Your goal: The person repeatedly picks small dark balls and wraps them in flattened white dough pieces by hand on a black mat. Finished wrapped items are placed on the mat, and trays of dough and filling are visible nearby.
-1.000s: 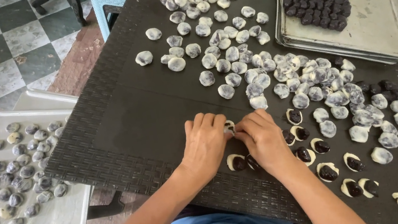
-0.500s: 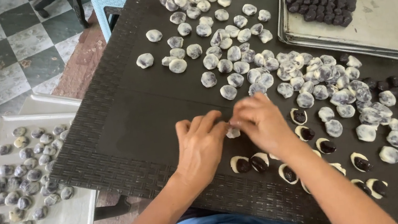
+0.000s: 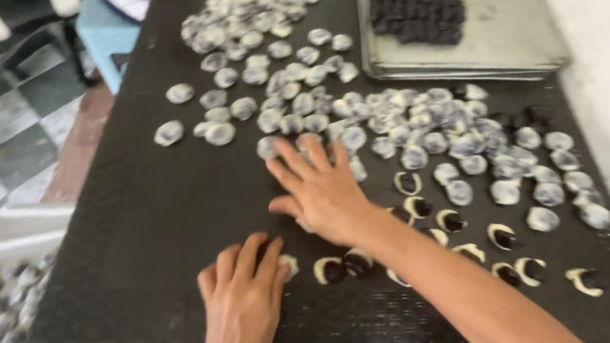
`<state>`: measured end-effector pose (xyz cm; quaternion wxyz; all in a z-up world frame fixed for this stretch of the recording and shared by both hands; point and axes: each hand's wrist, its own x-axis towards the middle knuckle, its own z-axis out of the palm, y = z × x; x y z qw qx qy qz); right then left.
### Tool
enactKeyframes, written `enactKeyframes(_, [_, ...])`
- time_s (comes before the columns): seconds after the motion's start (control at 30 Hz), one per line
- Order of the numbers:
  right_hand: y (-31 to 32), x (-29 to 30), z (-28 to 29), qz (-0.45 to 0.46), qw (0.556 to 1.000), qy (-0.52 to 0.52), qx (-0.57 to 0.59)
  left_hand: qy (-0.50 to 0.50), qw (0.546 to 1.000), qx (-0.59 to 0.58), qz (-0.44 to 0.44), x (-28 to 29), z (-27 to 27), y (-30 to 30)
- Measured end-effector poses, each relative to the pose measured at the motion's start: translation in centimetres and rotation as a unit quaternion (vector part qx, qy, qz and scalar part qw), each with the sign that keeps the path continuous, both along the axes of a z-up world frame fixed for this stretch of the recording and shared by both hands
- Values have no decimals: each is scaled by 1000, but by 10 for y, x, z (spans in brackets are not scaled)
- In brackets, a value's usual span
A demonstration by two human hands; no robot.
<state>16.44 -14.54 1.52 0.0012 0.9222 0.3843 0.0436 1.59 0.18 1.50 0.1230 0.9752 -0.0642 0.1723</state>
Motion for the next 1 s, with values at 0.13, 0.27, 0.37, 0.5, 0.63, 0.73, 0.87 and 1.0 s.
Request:
enactKeyframes(0.13, [-32, -32, -13, 17, 994, -103, 19, -55, 998, -9, -24, -4, -9, 2])
enactKeyframes(0.27, [-31, -37, -2, -37, 986, 54, 156, 85, 993, -78, -21, 1, -9, 10])
enactKeyframes(0.37, [-34, -49, 6, -66, 953, 151, 253, 177, 975, -127, 34, 12, 13, 9])
enactKeyframes(0.5, [-93, -80, 48, -139, 806, 252, 518, 207, 960, -186, 8, 48, 53, -39])
enactKeyframes(0.63, [-217, -97, 56, -216, 815, 221, 490, 147, 952, -137, -230, 90, 27, -157])
enactKeyframes(0.73, [-283, -114, 73, -356, 828, -45, 432, -20, 910, -119, -396, 99, 32, -257])
enactKeyframes(0.87, [-335, -127, 53, -339, 851, -282, 285, -126, 894, -115, -413, 96, 30, -333])
enactKeyframes(1.0, [-356, -142, 9, -358, 908, -149, 157, -91, 887, -79, -446, 107, 12, -323])
